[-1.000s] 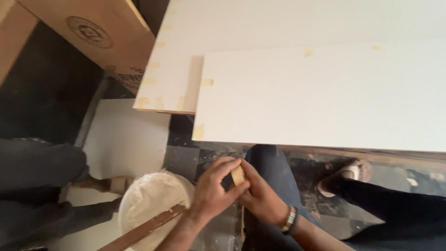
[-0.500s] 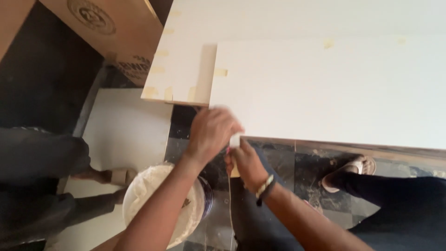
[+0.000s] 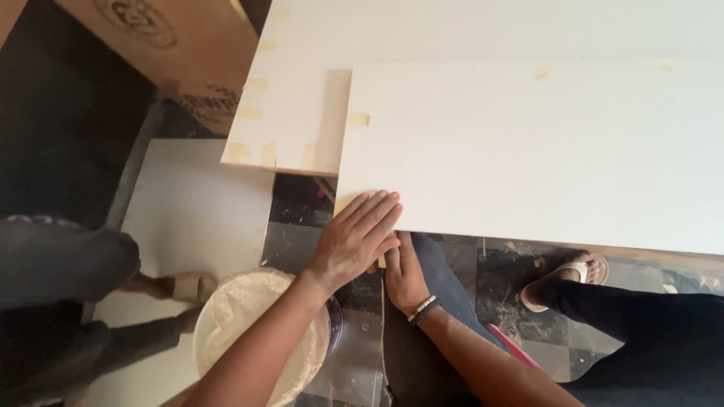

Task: The recorder is applying tape to the edges of white wooden boards as part of a manufacturing process.

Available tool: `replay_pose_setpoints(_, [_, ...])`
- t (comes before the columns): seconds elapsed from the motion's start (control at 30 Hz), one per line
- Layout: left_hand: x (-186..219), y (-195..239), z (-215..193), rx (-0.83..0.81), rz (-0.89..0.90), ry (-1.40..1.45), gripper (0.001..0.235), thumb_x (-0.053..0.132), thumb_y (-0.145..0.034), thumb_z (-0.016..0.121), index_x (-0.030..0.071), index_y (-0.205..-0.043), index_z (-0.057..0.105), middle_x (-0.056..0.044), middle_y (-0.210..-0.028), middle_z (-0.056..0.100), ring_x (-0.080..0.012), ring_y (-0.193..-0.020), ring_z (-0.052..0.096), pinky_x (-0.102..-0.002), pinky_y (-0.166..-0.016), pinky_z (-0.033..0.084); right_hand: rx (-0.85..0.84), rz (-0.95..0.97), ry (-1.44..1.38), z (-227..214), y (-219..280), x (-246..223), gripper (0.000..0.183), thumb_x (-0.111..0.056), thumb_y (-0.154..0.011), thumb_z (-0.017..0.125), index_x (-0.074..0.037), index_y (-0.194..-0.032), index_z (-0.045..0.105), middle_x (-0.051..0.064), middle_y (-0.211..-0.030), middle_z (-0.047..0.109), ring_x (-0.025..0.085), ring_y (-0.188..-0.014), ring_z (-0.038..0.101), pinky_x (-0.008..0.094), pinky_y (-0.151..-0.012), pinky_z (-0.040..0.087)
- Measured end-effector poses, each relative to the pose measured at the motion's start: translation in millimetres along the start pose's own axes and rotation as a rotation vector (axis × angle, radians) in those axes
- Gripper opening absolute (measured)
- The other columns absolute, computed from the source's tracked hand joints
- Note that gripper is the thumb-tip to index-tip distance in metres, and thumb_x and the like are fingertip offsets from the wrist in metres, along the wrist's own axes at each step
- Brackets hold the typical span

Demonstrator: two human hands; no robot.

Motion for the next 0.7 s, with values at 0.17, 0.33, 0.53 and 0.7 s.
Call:
replay_pose_setpoints(0.17, [-4,-13,6,-0.337,-0.081,-0.168,0.086,0.047,-0.092,0.06,0.002,-0.157,0.027,-0.016,-0.165,0.029,-0.0276,-0.154,0.027,-0.043,-0.129,0.02,-0.079,0.013,-0.188,-10,3,39,0.033,-0.02,-0.116,0.036,0.001,-0.132,0.055,0.01,-0.091,0.066,0.017,-0.083,0.064,0.031,-0.079,0.055])
replay_pose_setpoints(0.33, [-9,-12,14,-0.396,-0.059,-0.191,0.082,0.043,-0.095,0.055,0.001,-0.158,0.022,-0.017,-0.166,0.023,-0.0286,-0.154,0.023,-0.043,-0.129,0.018,0.023,0.038,-0.21,-20,-14,71,0.023,-0.013,-0.109,0.046,0.0,-0.116,0.064,0.005,-0.09,0.065,0.011,-0.077,0.057,0.026,-0.068,0.048])
replay_pose_setpoints(0.53, [-12,0,35,-0.376,-0.028,-0.432,0.066,0.018,-0.101,0.054,0.006,-0.159,0.026,-0.013,-0.167,0.027,-0.025,-0.154,0.029,-0.039,-0.13,0.022,0.071,0.22,-0.189,-26,-29,76,0.023,-0.015,-0.107,0.053,0.002,-0.097,0.065,0.002,-0.073,0.064,0.01,-0.06,0.055,0.024,-0.054,0.045])
replay_pose_setpoints(0.7, [-14,5,38,-0.222,-0.05,-0.348,0.061,0.007,-0.102,0.056,0.008,-0.159,0.032,-0.012,-0.165,0.034,-0.0261,-0.153,0.035,-0.04,-0.129,0.027,0.177,0.556,-0.35,-18,-30,67,0.021,-0.019,-0.105,0.058,-0.001,-0.097,0.066,0.003,-0.072,0.063,0.013,-0.061,0.059,0.026,-0.06,0.052])
Point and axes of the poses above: each hand's wrist, its own y-axis away from the middle knuckle, its own z-axis out of the palm, x = y × z, the point moved 4 cm from there along -y, towards the middle knuckle
